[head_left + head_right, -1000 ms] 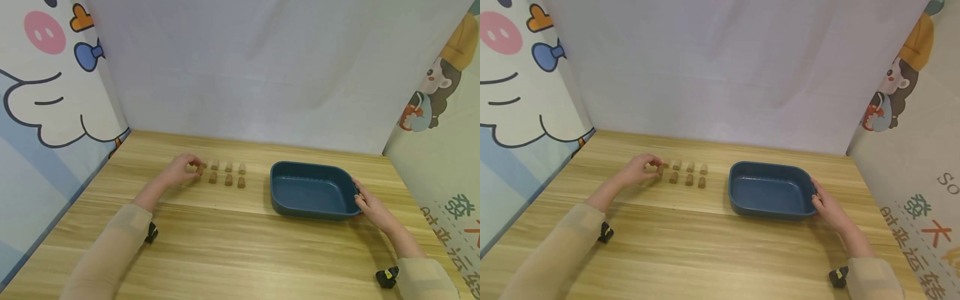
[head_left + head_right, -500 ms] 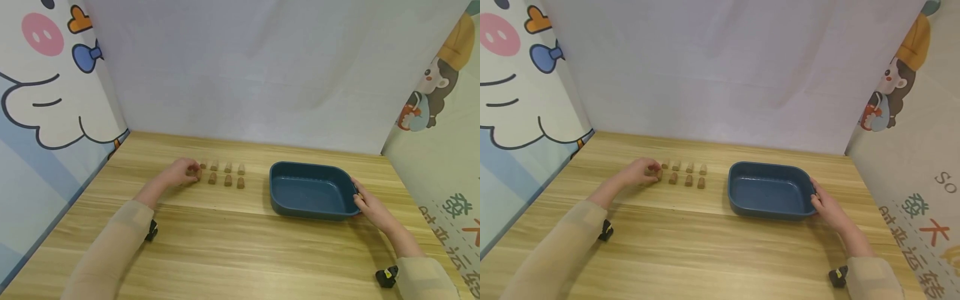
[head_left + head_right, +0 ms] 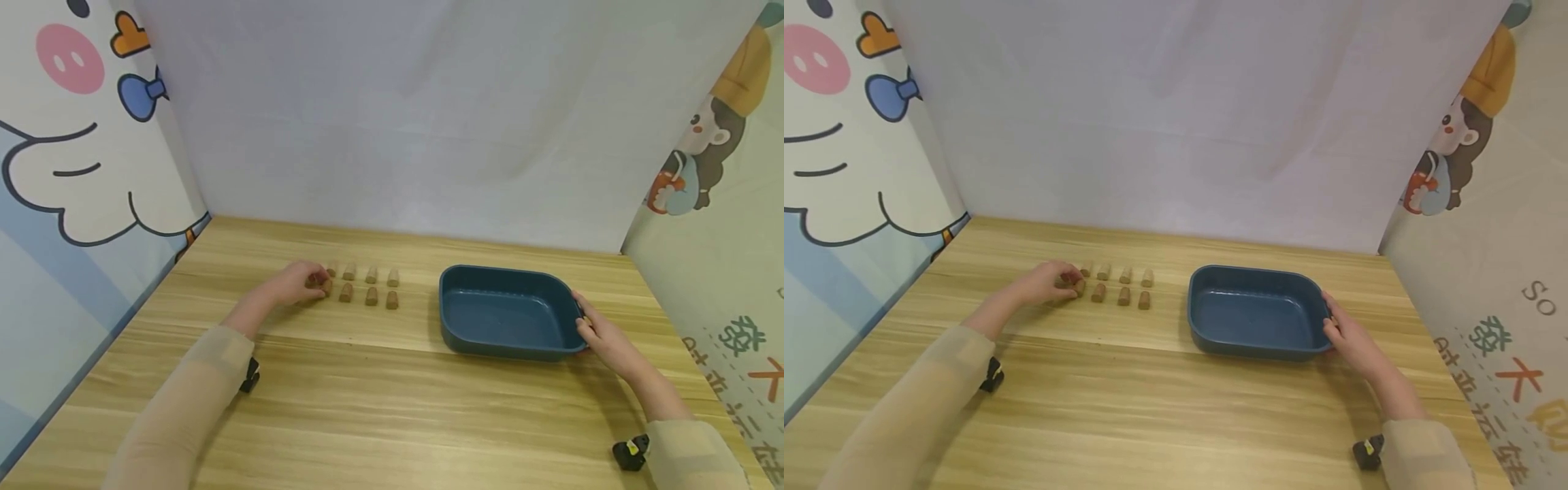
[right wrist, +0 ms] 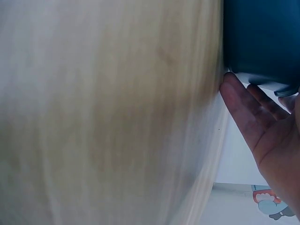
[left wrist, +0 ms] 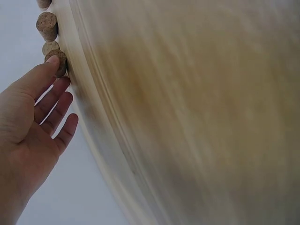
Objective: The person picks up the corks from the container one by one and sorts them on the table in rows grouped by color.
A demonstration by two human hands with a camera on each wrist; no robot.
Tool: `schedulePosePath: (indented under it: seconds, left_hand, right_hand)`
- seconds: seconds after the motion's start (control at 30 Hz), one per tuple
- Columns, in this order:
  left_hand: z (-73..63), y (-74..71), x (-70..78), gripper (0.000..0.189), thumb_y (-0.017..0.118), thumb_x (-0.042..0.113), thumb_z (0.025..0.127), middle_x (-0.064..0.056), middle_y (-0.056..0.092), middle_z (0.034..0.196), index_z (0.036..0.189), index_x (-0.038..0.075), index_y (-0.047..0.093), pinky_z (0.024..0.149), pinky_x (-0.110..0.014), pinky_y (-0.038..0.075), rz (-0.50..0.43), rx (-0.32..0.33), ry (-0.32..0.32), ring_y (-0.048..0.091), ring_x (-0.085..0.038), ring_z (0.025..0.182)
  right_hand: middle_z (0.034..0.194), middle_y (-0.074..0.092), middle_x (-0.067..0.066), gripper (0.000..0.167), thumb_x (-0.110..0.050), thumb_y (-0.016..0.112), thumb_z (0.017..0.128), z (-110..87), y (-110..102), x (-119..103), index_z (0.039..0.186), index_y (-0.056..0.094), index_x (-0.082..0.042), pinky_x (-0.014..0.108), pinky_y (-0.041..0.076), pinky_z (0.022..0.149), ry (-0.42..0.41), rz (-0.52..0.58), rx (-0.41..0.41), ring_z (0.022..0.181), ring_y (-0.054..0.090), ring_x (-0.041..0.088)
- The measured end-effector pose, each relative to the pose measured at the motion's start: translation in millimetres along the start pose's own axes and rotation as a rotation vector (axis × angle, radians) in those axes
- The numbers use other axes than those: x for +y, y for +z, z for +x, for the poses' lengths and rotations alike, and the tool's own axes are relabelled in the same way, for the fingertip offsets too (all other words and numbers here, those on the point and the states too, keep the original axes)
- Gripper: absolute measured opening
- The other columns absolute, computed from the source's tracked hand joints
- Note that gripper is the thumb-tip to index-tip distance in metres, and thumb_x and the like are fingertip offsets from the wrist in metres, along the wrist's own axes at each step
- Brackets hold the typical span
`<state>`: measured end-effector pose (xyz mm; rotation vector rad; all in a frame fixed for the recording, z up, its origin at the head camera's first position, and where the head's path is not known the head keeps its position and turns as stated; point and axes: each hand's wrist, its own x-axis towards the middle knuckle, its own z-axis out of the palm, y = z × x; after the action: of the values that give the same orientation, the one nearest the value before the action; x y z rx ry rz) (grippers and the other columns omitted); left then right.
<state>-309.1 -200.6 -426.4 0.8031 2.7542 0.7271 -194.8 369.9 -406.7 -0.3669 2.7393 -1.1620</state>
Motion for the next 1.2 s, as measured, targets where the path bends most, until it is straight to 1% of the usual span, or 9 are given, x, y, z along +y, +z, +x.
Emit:
schedulePosePath:
  seconds: [0.1,0.37,0.5,0.8,0.97,1.07,1.13,1.2]
  left_hand:
    - [0.9,1.3,-1.0,0.034,0.069,0.01,0.086,-0.016,0.064,0.105,0.114,-0.005,0.06,0.09,-0.042,0.049,0.0,-0.002,-0.006,0.059,-0.029,0.099]
    - [3.2,3.5,-5.8,0.035,0.069,0.009,0.085,-0.016,0.063,0.106,0.116,-0.005,0.059,0.09,-0.042,0.049,-0.002,0.002,-0.018,0.059,-0.029,0.1]
    - [2.8,2.8,-5.6,0.036,0.069,0.009,0.086,-0.016,0.063,0.108,0.117,-0.005,0.058,0.091,-0.042,0.049,-0.003,-0.006,-0.023,0.059,-0.029,0.101]
    - [2.0,0.5,-1.3,0.039,0.069,0.01,0.086,-0.016,0.062,0.111,0.121,-0.004,0.056,0.093,-0.043,0.048,-0.028,-0.012,-0.043,0.057,-0.03,0.105]
    - [1.1,-2.7,2.0,0.038,0.068,0.009,0.087,-0.017,0.062,0.109,0.12,-0.005,0.056,0.092,-0.044,0.048,-0.042,-0.006,-0.035,0.057,-0.031,0.104]
    - [1.4,-2.8,1.3,0.038,0.068,0.01,0.087,-0.017,0.062,0.11,0.12,-0.005,0.056,0.093,-0.044,0.048,-0.038,-0.008,-0.039,0.057,-0.031,0.105]
    - [1.6,-2.6,0.9,0.039,0.068,0.01,0.087,-0.017,0.062,0.111,0.121,-0.004,0.056,0.093,-0.044,0.048,-0.039,-0.013,-0.047,0.057,-0.031,0.105]
    - [1.6,-2.6,0.4,0.039,0.067,0.01,0.087,-0.017,0.062,0.111,0.121,-0.004,0.055,0.093,-0.044,0.048,-0.044,-0.017,-0.051,0.057,-0.031,0.105]
  right_hand:
    - [0.144,0.017,0.042,0.059,-0.013,0.035,0.103,-0.1,0.7,0.7,0.151,0.003,-0.001,0.035,0.058,0.062,0.001,-0.001,0.001,0.096,0.06,0.039]
    - [0.145,0.014,0.042,0.059,-0.014,0.034,0.103,1.7,1.2,0.3,0.151,0.002,-0.002,0.036,0.058,0.063,0.0,-0.002,-0.002,0.104,0.053,0.047]
    - [0.144,0.016,0.042,0.059,-0.014,0.034,0.103,1.4,0.6,-0.4,0.151,0.002,-0.001,0.035,0.058,0.063,-0.002,-0.012,-0.002,0.102,0.054,0.047]
    - [0.144,0.014,0.043,0.059,-0.015,0.033,0.104,2.0,-1.4,-1.9,0.151,0.002,-0.001,0.035,0.058,0.063,0.003,-0.016,-0.005,0.096,0.058,0.046]
    - [0.14,0.016,0.045,0.059,-0.015,0.033,0.104,2.8,-2.2,-0.8,0.151,0.0,-0.001,0.036,0.058,0.062,-0.01,0.031,-0.017,0.094,0.06,0.043]
    - [0.136,0.024,0.043,0.059,-0.014,0.033,0.104,3.1,-2.7,0.9,0.15,-0.001,-0.001,0.037,0.058,0.062,-0.018,0.064,-0.019,0.094,0.06,0.04]
    - [0.133,0.026,0.042,0.06,-0.014,0.033,0.104,2.8,-3.0,1.5,0.15,-0.002,-0.002,0.039,0.058,0.063,-0.014,0.085,-0.02,0.096,0.059,0.043]
    - [0.133,0.026,0.041,0.061,-0.015,0.033,0.104,2.5,-3.2,1.7,0.151,-0.003,-0.003,0.04,0.058,0.064,-0.001,0.092,-0.018,0.102,0.054,0.049]
